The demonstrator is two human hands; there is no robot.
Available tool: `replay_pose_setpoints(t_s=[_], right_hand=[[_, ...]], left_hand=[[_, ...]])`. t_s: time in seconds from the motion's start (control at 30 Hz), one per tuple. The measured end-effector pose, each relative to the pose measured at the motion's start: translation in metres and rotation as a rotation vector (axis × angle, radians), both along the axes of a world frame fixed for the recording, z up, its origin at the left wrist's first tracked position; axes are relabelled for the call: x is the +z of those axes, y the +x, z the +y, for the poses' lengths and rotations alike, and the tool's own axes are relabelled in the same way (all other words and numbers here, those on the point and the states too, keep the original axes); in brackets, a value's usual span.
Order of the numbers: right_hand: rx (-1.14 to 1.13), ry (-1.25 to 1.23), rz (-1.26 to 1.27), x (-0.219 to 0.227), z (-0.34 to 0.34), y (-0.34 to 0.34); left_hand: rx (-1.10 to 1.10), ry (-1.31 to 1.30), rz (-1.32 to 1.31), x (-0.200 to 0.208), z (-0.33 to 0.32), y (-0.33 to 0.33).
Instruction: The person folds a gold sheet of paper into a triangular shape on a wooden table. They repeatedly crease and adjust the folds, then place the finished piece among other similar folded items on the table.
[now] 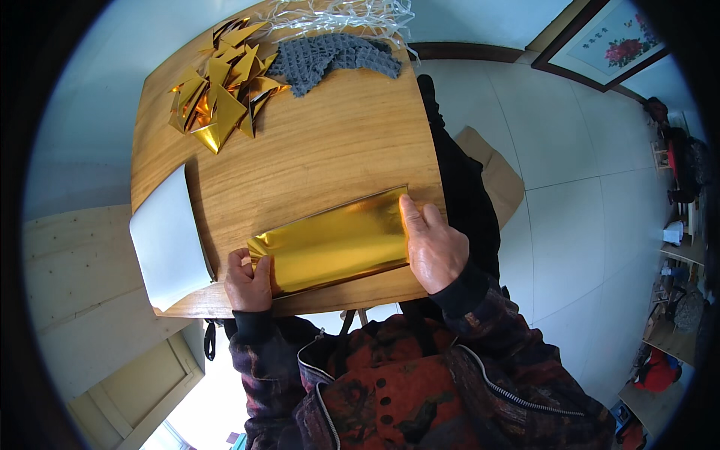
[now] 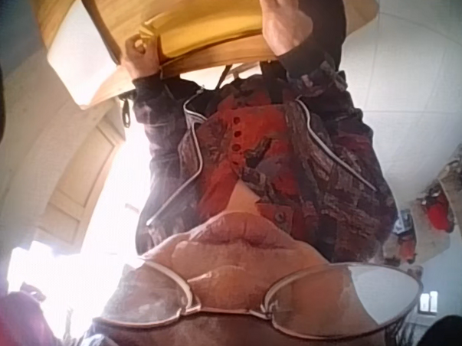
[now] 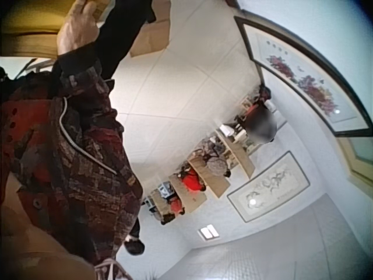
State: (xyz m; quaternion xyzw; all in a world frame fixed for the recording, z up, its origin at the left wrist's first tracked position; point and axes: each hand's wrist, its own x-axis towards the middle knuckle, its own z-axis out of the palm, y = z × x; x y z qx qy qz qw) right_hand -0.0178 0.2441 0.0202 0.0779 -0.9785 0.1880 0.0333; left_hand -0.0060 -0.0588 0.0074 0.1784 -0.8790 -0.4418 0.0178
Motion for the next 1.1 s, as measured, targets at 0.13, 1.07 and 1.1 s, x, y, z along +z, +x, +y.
replay_pose_setpoints(t_s=[0.13, 1.07, 1.1], right_hand=[[0.018, 0.045, -0.01, 0.003, 0.0, 0.0], [0.132, 0.106, -0.109, 0.001, 0.023, 0.002], [0.124, 0.105, -0.126, 0.0, 0.023, 0.002]], left_hand=[[0.014, -0.022, -0.002, 0.001, 0.001, 0.0], [0.054, -0.138, -0.022, 0.004, 0.004, -0.003], [0.071, -0.154, -0.034, 0.009, 0.006, -0.002]])
